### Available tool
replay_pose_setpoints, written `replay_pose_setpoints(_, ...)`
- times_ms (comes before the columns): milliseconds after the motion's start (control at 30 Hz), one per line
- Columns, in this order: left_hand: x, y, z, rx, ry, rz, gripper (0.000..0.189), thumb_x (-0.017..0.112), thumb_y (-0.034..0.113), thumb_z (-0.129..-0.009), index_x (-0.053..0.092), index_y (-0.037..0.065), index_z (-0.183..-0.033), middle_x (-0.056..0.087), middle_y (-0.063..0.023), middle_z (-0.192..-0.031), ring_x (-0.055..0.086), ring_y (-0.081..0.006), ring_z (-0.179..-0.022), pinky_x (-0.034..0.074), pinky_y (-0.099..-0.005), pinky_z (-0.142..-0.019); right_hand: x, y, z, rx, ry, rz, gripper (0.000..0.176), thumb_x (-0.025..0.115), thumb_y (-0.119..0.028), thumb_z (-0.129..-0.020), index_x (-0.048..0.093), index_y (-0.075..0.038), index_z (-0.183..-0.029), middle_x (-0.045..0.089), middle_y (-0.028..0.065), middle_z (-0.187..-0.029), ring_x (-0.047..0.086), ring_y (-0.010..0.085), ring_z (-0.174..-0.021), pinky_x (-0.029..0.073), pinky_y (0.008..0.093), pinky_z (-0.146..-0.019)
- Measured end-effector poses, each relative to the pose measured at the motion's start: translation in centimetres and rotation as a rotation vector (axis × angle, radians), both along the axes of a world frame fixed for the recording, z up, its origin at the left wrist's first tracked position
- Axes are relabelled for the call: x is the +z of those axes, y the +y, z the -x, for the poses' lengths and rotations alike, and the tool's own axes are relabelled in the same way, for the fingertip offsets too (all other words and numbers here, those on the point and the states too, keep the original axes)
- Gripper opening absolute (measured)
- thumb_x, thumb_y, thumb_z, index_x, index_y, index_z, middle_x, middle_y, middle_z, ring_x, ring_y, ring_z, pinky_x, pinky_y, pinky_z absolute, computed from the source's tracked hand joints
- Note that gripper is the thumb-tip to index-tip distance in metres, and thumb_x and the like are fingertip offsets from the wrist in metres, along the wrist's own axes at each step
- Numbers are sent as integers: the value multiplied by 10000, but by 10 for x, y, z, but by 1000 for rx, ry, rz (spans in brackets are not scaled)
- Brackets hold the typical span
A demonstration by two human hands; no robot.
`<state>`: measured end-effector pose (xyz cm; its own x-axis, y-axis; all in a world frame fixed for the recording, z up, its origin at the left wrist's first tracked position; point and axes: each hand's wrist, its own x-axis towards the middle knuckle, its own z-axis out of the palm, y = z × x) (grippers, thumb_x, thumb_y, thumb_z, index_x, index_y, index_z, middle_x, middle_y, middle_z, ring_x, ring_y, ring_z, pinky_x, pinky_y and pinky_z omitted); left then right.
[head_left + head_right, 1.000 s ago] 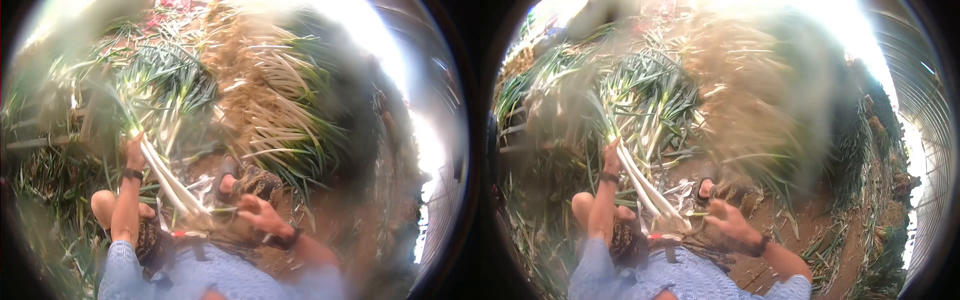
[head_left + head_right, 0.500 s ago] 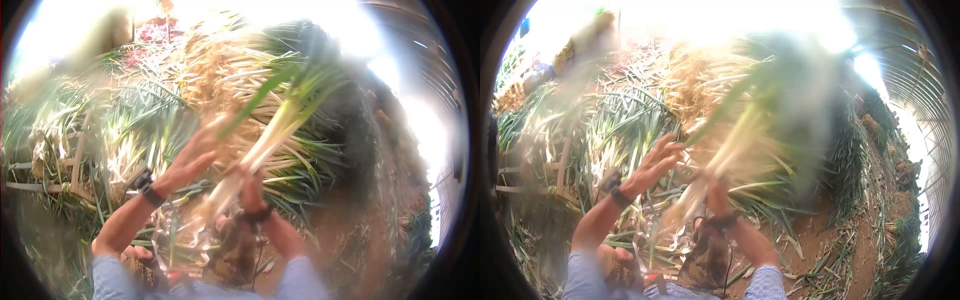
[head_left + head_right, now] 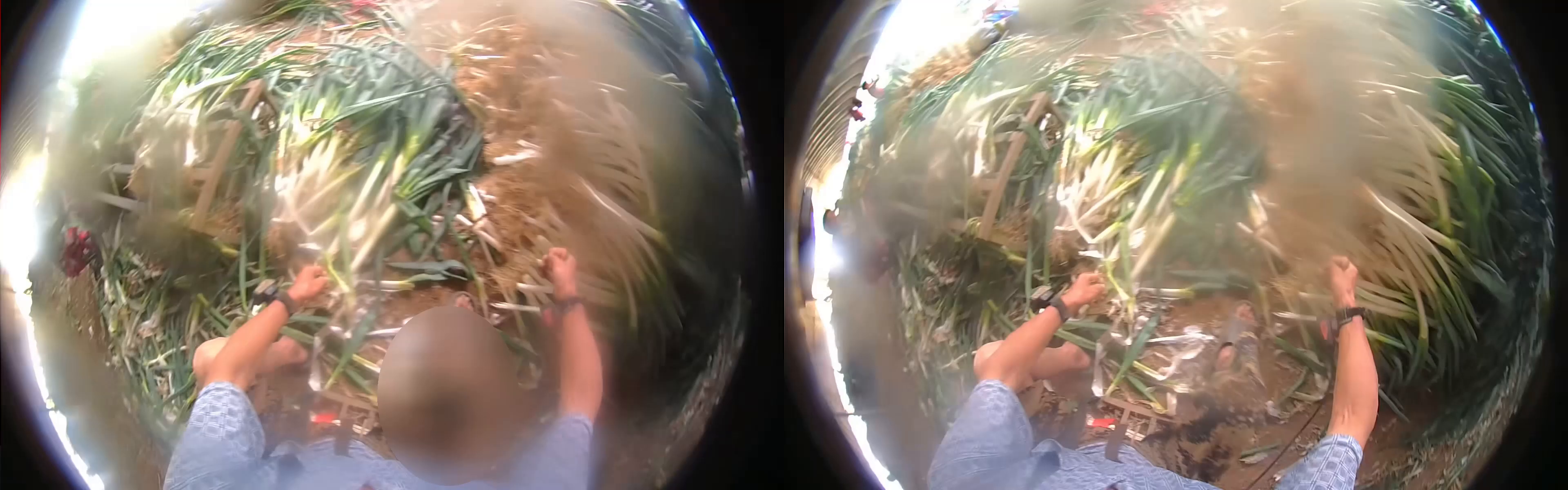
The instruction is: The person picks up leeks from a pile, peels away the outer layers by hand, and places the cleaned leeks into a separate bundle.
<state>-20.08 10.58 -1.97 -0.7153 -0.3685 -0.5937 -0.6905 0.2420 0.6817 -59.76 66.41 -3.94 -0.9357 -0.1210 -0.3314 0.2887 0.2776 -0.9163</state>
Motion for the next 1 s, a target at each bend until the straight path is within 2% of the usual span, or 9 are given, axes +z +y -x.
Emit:
replay_pose_setpoints(167,-19,13,22,-134,153,304,240,627,153,-856,676,-11,-1025,695,-149,-891,673,-217,-809,539,-373,-726,8,-129,-88,202,-173,88,66,613,-117,-934,626,-56,-955,581,44,-702,567,145,-524,519,312,-472)
replay_pose_setpoints(333,-64,42,75,-175,242,374,358,657,187,-823,644,29,-1144,682,-230,-1044,662,-364,-992,515,-438,-862,-37,-228,-136,605,-341,-6,197,614,-221,-986,616,-30,-1033,686,95,-822,694,189,-687,580,332,-583)
replay_pose_setpoints(467,-86,51,113,-251,-8,526,438,667,206,-791,602,63,-1200,651,-241,-1062,642,-404,-1000,496,-529,-864,-69,-273,-161,728,-193,42,166,621,-159,-963,606,-13,-1042,700,99,-859,694,179,-739,565,309,-625)
replay_pose_setpoints(567,-95,46,144,-353,-168,594,430,678,251,-776,627,43,-1149,658,-265,-1040,655,-398,-971,518,-512,-821,-81,-289,-158,744,-111,-13,198,648,-149,-940,595,-12,-1072,692,104,-892,686,172,-774,554,305,-624)
replay_pose_setpoints(667,-115,38,159,-391,-245,480,429,694,288,-745,660,23,-1081,668,-282,-1012,667,-395,-908,539,-482,-763,-72,-297,-152,624,-302,-24,266,666,-162,-931,573,-6,-1126,676,112,-974,682,174,-812,540,301,-634)
replay_pose_setpoints(767,-74,64,158,-560,-149,294,421,730,314,-728,675,4,-1007,696,-240,-969,691,-336,-863,549,-425,-734,-72,-299,-147,475,-427,-61,352,695,-211,-926,550,-11,-1177,651,107,-1061,676,179,-833,546,321,-660)
replay_pose_setpoints(833,-44,98,135,-156,184,-151,361,792,284,-704,684,27,-933,676,-121,-753,673,-227,-716,531,-371,-640,-58,-300,-141,333,-491,-64,373,710,-236,-921,551,-16,-1177,660,95,-1036,673,177,-826,558,334,-667)
replay_pose_setpoints(867,-31,108,127,-158,211,-197,369,790,289,-716,667,26,-944,652,-88,-744,643,-194,-710,516,-356,-638,-33,-304,-143,272,-573,171,378,724,-254,-916,559,-36,-1178,671,91,-990,667,173,-802,568,348,-673)
replay_pose_setpoints(1000,-5,143,93,-95,323,-418,280,734,222,-835,609,33,-998,612,-50,-788,575,-140,-718,484,-330,-639,37,-324,-162,81,-383,367,227,705,-180,-927,550,-53,-1034,604,32,-787,612,145,-673,543,305,-619)
